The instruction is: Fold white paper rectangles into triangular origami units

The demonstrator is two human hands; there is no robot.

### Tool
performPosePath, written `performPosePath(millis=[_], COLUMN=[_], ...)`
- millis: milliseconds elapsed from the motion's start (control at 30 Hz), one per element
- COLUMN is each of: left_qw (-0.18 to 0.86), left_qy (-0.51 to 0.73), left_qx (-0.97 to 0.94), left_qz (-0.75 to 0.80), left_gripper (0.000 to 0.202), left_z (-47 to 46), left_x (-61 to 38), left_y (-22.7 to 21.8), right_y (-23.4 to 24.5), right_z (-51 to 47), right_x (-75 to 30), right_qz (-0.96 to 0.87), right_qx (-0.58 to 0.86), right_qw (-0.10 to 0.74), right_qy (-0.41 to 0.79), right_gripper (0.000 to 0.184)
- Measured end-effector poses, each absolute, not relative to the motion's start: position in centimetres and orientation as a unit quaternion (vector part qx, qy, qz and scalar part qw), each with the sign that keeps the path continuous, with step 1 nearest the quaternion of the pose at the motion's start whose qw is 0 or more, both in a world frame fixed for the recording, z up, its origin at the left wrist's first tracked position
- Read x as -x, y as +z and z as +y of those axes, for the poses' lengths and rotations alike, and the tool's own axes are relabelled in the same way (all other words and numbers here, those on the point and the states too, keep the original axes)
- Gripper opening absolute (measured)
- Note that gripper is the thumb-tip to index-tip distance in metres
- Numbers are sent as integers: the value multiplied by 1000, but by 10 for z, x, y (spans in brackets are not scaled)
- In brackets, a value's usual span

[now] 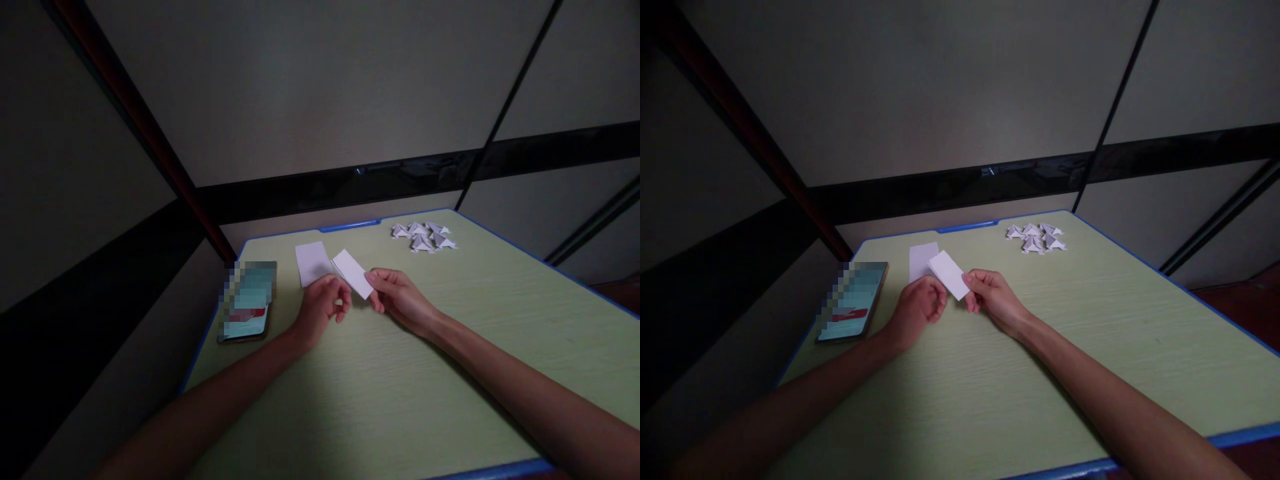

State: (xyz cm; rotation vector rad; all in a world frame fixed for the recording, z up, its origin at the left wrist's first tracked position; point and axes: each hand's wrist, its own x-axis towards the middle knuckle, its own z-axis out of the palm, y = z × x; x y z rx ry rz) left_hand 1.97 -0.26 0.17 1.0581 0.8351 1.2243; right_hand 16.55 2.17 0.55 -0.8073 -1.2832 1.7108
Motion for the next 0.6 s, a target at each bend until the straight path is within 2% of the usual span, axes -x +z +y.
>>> performPosePath(millis=[100, 233, 300, 400, 467, 600], left_qw=[584, 531, 506, 486, 488, 523], left_qy=[499, 514, 517, 509, 499, 455], left_qx=[-509, -517, -524, -540, -555, -594], left_qz=[389, 432, 450, 462, 453, 409], left_gripper=[27, 23, 24, 24, 23, 20], left_z=[-7, -8, -8, -9, -9, -12], left_x=[-23, -24, -23, -22, -21, -21], left_y=[0, 0, 1, 3, 3, 3], right_y=[4, 3, 4, 8, 12, 16], right_z=[21, 20, 20, 18, 15, 7], right_x=[-165, -164, -165, -167, -167, -164], right_qz=[-529, -585, -614, -647, -655, -654], right_qx=[312, 322, 346, 357, 333, 288], right_qw=[394, 376, 412, 467, 460, 375], right_qy=[684, 643, 577, 485, 499, 590], right_gripper=[31, 31, 26, 28, 27, 29])
